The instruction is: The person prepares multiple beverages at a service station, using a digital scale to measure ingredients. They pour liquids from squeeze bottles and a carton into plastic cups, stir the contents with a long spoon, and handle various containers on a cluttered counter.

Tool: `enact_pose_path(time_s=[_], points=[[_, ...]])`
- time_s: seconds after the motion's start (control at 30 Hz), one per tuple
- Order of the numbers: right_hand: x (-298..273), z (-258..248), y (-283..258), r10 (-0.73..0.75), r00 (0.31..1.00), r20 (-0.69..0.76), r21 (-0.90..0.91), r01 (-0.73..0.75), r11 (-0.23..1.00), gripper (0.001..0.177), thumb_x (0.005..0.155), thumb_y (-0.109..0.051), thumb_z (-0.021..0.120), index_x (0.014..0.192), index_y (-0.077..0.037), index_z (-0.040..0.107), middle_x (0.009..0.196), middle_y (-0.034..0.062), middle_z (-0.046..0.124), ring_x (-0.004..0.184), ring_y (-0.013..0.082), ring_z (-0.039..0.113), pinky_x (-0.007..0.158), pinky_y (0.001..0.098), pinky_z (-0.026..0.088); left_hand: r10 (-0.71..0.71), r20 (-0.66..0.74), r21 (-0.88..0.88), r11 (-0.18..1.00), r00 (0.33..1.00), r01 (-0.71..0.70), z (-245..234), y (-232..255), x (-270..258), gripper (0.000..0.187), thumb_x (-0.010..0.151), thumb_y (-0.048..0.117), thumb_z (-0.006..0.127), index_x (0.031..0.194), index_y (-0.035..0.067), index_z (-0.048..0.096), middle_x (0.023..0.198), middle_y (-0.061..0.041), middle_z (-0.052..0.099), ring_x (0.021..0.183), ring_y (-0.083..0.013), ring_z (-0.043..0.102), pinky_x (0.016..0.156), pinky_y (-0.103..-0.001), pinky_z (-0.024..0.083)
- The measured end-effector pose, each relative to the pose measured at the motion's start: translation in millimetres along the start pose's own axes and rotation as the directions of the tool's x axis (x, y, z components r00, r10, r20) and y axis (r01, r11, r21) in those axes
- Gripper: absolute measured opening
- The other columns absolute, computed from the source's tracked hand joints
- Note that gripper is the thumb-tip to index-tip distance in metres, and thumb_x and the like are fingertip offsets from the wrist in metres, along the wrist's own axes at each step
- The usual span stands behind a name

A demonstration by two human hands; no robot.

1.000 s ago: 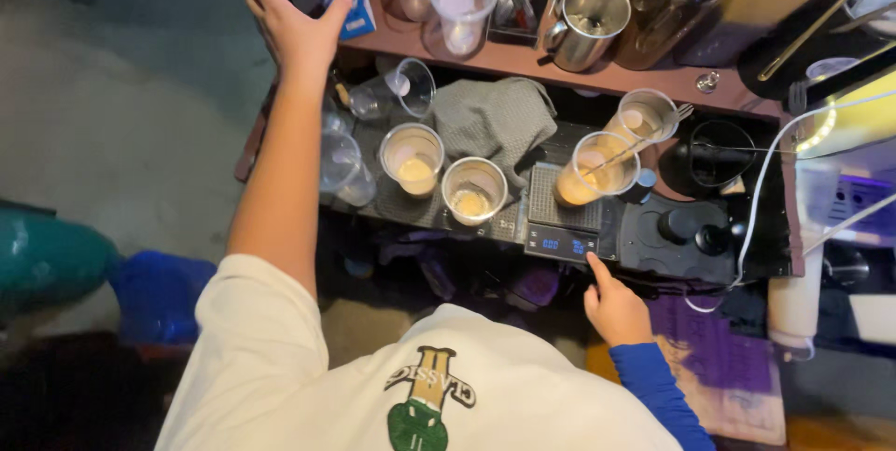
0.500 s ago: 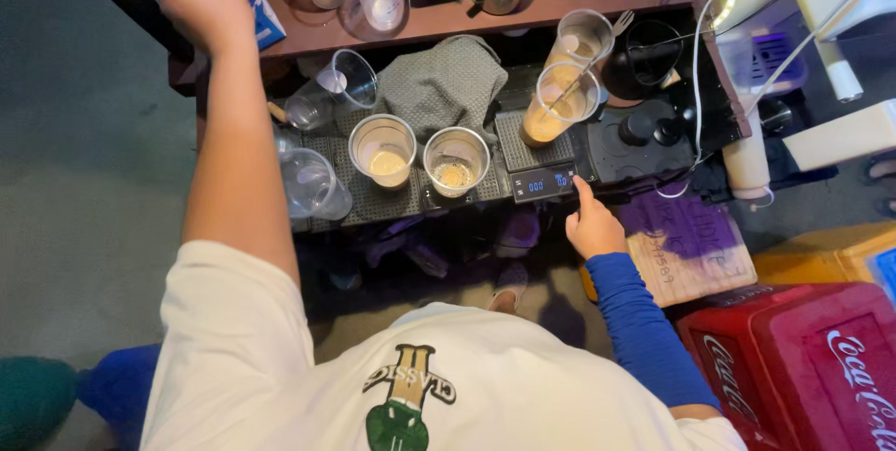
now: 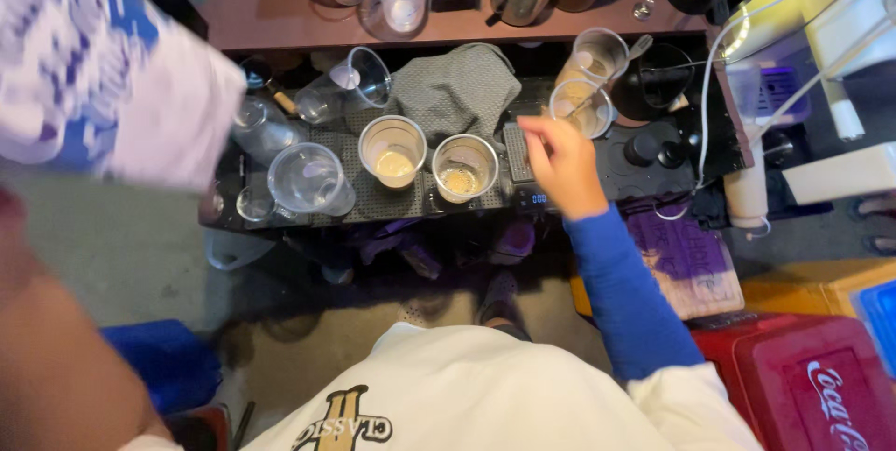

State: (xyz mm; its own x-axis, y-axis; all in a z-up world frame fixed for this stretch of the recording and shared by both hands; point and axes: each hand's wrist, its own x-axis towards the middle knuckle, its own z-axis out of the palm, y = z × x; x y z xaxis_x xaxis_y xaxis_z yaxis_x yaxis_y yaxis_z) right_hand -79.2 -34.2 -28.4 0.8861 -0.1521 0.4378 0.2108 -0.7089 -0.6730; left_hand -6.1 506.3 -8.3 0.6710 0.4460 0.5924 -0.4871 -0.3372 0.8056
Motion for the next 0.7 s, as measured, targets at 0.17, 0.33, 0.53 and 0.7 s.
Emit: enact_pose_path(time_s=[0.17, 0.33, 0.53, 0.7], points=[[97, 68, 31, -0.086, 0.967, 0.240, -0.214, 0.139, 0.967, 0.025, 0.090, -0.017, 0.077, 0.109, -0.001, 0.075, 0.090, 0.0211, 0.071, 0.081, 0.0369, 0.070, 0.075, 0.0427, 0.055, -0.200, 0.019, -0.063, 0.978, 0.980, 0.201, -101, 65, -129, 0.071, 0.075, 0.005, 0.077, 0.138, 0.000, 0.045, 0.133, -0.016, 0.056, 0.124, -0.0282, 0.061, 0.113, -0.044, 0.051], [109, 104, 66, -0.123, 0.915, 0.384, -0.328, 0.260, 0.908, 0.014, 0.084, -0.016, 0.079, 0.086, -0.002, 0.078, 0.083, 0.0209, 0.072, 0.079, 0.0398, 0.069, 0.074, 0.0461, 0.055, -0.351, 0.088, -0.139, 0.923, 0.932, 0.360, -133, 85, -186, 0.071, 0.071, -0.001, 0.070, 0.138, -0.001, 0.046, 0.133, -0.015, 0.056, 0.123, -0.0279, 0.060, 0.112, -0.045, 0.050], [107, 102, 79, 0.046, 0.935, 0.351, -0.324, 0.075, 0.943, 0.022, 0.085, -0.018, 0.082, 0.086, 0.002, 0.072, 0.080, 0.0201, 0.072, 0.073, 0.0340, 0.072, 0.070, 0.0410, 0.057, -0.329, 0.231, -0.172, 0.912, 0.915, 0.372, -147, 83, -194, 0.080, 0.067, -0.002, 0.070, 0.143, 0.001, 0.045, 0.134, -0.012, 0.057, 0.122, -0.0248, 0.060, 0.108, -0.044, 0.049], [114, 86, 22, 0.219, 0.893, 0.392, -0.388, -0.055, 0.920, 0.038, 0.081, -0.028, 0.088, 0.091, 0.003, 0.069, 0.078, 0.0180, 0.070, 0.071, 0.0296, 0.073, 0.068, 0.0387, 0.057, -0.216, 0.336, -0.185, 0.939, 0.917, 0.289, -121, 80, -202, 0.073, 0.071, 0.011, 0.072, 0.139, 0.003, 0.049, 0.134, -0.012, 0.058, 0.125, -0.0210, 0.060, 0.113, -0.039, 0.047]])
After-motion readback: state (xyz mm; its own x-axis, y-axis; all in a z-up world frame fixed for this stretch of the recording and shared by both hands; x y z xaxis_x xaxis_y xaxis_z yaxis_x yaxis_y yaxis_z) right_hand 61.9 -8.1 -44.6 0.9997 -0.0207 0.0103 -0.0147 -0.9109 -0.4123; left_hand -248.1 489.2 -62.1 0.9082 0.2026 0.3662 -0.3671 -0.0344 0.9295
